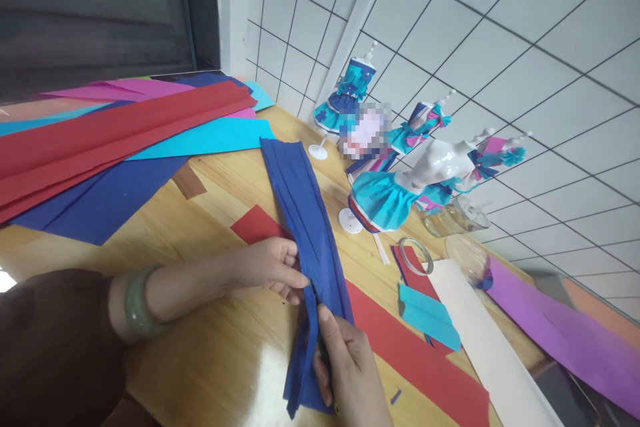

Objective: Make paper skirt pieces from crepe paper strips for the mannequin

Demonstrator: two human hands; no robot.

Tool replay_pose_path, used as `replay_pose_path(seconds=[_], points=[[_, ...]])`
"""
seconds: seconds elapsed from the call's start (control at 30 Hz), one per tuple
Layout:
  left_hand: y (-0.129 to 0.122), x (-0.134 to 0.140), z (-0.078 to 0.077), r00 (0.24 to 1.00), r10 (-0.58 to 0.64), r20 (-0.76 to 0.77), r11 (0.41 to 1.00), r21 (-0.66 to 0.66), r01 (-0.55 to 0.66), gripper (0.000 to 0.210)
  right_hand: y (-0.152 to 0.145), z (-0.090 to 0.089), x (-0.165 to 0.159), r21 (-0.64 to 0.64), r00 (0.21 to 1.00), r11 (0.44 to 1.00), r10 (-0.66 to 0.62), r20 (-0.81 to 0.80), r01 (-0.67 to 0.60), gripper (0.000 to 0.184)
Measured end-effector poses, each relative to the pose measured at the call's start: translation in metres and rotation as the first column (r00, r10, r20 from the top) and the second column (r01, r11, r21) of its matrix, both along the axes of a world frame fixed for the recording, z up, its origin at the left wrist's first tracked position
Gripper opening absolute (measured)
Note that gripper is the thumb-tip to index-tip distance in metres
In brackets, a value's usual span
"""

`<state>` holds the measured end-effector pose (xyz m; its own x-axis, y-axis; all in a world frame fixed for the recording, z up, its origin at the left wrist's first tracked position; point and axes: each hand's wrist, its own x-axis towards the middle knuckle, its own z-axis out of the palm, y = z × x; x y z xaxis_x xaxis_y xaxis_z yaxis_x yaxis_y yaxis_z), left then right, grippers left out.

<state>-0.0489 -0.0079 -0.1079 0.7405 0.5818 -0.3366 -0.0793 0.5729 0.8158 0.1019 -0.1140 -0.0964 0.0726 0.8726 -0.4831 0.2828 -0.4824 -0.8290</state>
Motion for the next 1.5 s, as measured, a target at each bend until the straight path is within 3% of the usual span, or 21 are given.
replay_pose_path(seconds=[0.23, 0.57, 1.1, 1.3, 1.5], points=[[-0.004, 0.002, 0.0, 0.998, -0.031, -0.06, 0.998, 0.047, 0.034, 0.016, 0.0, 0.003, -0.002, -0.005, 1.0, 1.0, 0.012, -0.003, -0.012, 0.056], [-0.004, 0.002, -0.011, 0.998, -0.054, -0.024, 0.996, 0.077, 0.056, 0.019, 0.003, 0.007, -0.003, -0.017, 0.998, 1.0, -0.003, 0.062, 0.004, 0.058], [-0.005, 0.001, -0.008, 0.996, -0.077, -0.05, 0.991, 0.106, 0.081, 0.018, 0.002, 0.0, 0.001, -0.012, 0.999, 1.0, 0.004, 0.036, -0.003, 0.053], [-0.004, -0.001, -0.004, 0.994, -0.099, -0.04, 0.993, 0.063, 0.101, 0.02, 0.002, -0.001, 0.002, -0.016, 1.0, 1.0, 0.019, 0.017, -0.019, 0.052], [0.001, -0.005, -0.006, 1.0, -0.031, -0.004, 0.999, -0.031, 0.031, 0.021, 0.001, -0.001, 0.003, -0.026, 0.999, 1.0, 0.014, 0.035, -0.013, 0.052]])
